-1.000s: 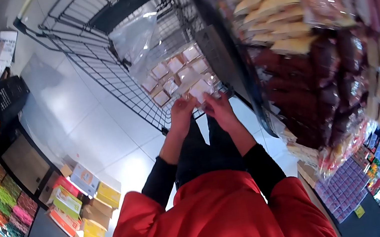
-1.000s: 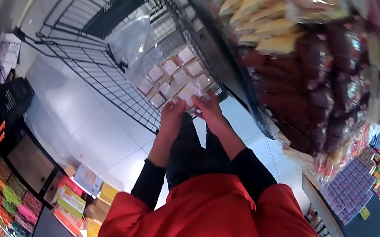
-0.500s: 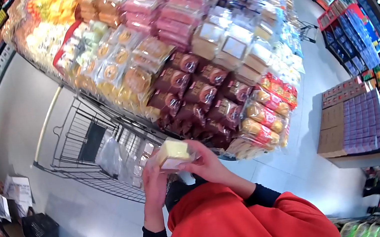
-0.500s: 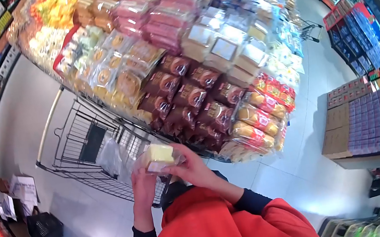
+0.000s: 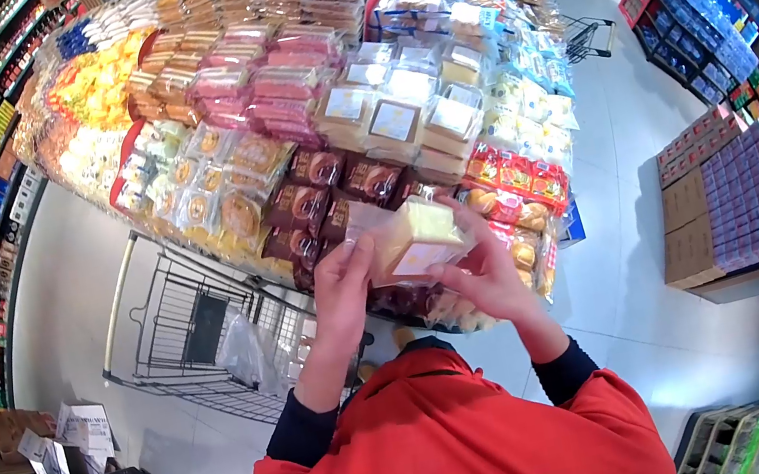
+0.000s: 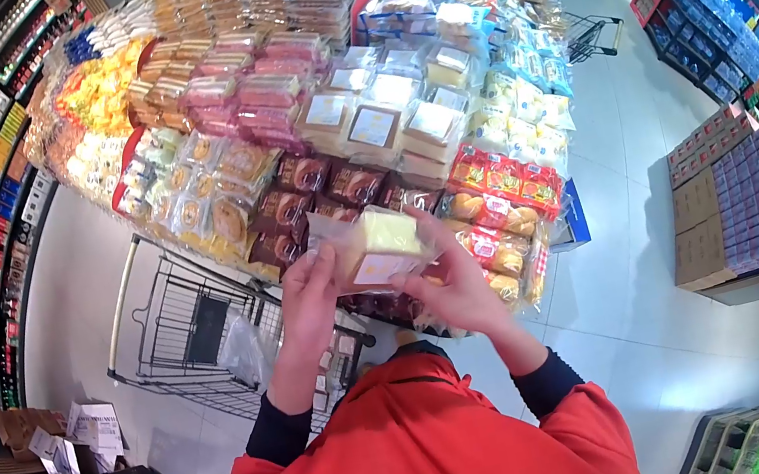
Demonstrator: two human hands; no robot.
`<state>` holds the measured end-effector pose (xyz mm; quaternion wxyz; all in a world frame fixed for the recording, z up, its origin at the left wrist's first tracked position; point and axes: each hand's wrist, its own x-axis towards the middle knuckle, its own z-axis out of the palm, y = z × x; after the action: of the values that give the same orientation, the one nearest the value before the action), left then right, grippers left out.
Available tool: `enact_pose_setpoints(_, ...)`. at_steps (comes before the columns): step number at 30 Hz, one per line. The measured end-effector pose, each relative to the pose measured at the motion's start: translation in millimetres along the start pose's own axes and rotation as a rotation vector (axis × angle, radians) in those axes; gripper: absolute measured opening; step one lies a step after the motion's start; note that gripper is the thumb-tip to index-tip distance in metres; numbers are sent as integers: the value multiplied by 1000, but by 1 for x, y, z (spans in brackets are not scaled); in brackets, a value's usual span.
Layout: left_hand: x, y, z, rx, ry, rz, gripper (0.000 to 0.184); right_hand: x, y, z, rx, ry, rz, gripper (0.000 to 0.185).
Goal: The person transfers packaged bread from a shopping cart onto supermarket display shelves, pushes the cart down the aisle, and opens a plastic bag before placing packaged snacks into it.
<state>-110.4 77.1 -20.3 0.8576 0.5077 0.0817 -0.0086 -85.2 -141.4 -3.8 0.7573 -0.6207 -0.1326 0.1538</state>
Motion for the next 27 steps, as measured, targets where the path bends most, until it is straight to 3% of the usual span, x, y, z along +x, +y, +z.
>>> enact_pose_setpoints(2, 11, 8, 11, 140, -47, 90, 27, 8, -12, -19, -119, 73, -94, 74)
enact_pose_setpoints(5, 25, 14, 24, 301, -59, 157, 26, 30, -22, -57, -70, 9, -87, 69)
enact_pose_setpoints(10, 43, 9, 38, 190, -27, 78, 25, 56, -37, -85, -70, -88, -50, 63)
enact_pose_setpoints(15, 59, 17, 51, 141, 26, 39, 25, 79, -27, -97, 0, -45, -16, 57)
enact_pose_setpoints(17, 59, 27, 62, 159, 38, 139, 29, 94, -23, -115, 53, 165, 2, 54)
enact_pose_setpoints(19, 57, 10, 39, 181, -12, 115, 34, 122, -10, -153, 225, 325, 1, 48)
enact_pose_setpoints(21, 45, -4, 25, 181, 17, -8, 33, 151, -9, -187, 140, 454, -50, 40)
enact_pose_setpoints(23, 31, -25, 9, 154, 24, -18, 33, 175, -14, -201, 27, 579, -21, 52)
enact_pose_setpoints(24, 26, -35, 1, 177, 45, -63, 33, 186, -9, -214, -24, 516, 9, 58)
enact_pose_setpoints(27, 4, -50, -16, 204, 80, -128, 34, 212, 20, -238, -180, 425, 153, 54)
